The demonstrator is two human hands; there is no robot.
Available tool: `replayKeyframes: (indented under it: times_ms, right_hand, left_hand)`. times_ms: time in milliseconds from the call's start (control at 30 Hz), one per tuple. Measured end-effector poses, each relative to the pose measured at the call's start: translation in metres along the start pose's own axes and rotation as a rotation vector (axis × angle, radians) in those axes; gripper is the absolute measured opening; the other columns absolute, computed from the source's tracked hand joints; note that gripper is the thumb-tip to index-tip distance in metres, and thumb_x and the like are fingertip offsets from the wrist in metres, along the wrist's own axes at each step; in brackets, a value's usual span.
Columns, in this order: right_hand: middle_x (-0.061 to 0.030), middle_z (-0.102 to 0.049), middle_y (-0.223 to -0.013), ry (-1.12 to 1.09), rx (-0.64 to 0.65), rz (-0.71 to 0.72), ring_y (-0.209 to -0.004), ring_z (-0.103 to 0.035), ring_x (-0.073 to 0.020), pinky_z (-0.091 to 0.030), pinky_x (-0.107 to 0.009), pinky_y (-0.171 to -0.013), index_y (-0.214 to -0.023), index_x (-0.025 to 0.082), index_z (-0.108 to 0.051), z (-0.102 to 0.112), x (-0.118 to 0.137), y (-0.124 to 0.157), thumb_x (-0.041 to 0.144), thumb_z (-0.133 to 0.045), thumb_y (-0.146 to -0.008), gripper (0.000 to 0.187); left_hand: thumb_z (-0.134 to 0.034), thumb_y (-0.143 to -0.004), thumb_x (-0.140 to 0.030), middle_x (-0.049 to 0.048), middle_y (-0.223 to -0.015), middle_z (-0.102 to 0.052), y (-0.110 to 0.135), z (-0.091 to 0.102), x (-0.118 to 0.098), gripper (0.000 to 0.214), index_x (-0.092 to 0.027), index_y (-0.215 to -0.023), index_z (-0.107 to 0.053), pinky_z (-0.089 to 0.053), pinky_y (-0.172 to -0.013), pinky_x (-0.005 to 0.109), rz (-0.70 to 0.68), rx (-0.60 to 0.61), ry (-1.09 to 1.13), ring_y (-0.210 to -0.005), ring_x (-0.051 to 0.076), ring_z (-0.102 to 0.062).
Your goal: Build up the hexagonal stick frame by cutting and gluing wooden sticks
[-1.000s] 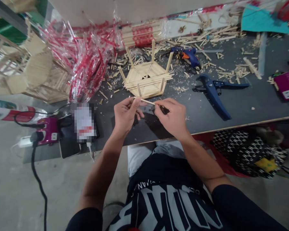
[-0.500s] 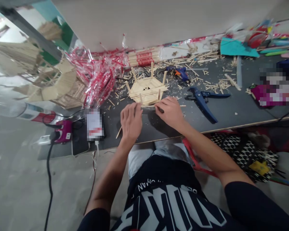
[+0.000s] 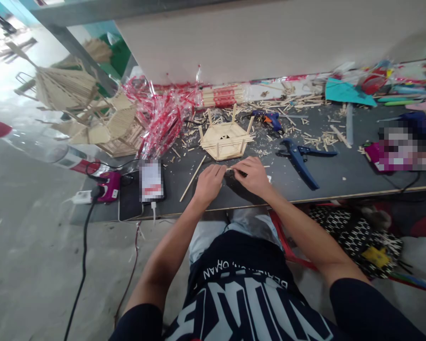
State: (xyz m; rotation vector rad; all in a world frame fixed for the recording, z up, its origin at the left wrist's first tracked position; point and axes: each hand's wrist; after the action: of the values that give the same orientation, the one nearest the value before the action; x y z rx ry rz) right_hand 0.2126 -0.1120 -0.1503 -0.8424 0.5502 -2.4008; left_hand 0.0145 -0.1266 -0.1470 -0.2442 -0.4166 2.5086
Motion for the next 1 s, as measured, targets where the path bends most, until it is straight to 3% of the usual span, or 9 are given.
replayKeyframes:
  times_ms: [267,567,833,1000]
  right_hand:
    - [-0.0058,-0.083,-0.09,-0.029,0.054,-0.045,-0.084,-0.066,-0.0207,-0.041,-0.037,-0.082,-0.09,0.022,-0.081,-0.006,-0.002,0.002,0.02,-0.06,-0.093,0.021]
    - [-0.0046,-0.084,-0.093,-0.015,0.046,-0.031,-0.082,-0.064,-0.0198,-0.039,-0.037,-0.081,-0.091,0.023,-0.081,-0.007,-0.002,0.003,0.022,-0.058,-0.096,0.023]
    - [-0.0064,-0.083,-0.094,-0.044,0.145,-0.019,-0.085,-0.062,-0.0202,-0.039,-0.037,-0.083,-0.097,0.021,-0.081,-0.007,0.0,-0.004,0.022,-0.059,-0.098,0.022]
    - [-0.0047,-0.083,-0.092,-0.041,0.099,-0.004,-0.084,-0.062,-0.0205,-0.038,-0.037,-0.081,-0.095,0.022,-0.081,-0.013,-0.001,-0.004,0.02,-0.059,-0.097,0.022]
  left_hand:
    - [-0.045,-0.088,0.001,0.011,-0.098,-0.076,0.004,-0.01,0.003,0.039,-0.016,-0.11,-0.072,-0.059,-0.084,0.035,0.027,-0.044,0.047,-0.092,0.025,-0.073]
    - [-0.044,-0.088,0.001,0.0116,-0.098,-0.077,0.005,-0.008,0.005,0.04,-0.016,-0.111,-0.072,-0.058,-0.084,0.034,0.019,-0.063,0.095,-0.092,0.024,-0.072]
    - [-0.043,-0.089,0.002,0.0094,-0.09,-0.075,0.01,-0.01,0.009,0.039,-0.015,-0.109,-0.071,-0.058,-0.078,0.032,-0.031,-0.211,0.044,-0.083,0.023,-0.07]
    - [-0.044,-0.086,0.004,0.0086,-0.089,-0.075,0.011,-0.012,0.012,0.039,-0.016,-0.107,-0.07,-0.057,-0.077,0.032,-0.032,-0.245,0.073,-0.081,0.022,-0.069]
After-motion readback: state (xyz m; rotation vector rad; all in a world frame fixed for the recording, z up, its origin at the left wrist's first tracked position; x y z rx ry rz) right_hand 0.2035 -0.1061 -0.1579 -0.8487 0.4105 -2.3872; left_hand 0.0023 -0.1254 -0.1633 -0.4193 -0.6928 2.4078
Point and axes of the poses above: each hand's wrist, its own y-axis away from the middle knuckle, its own z-axis out of the back of the hand, x = y × z
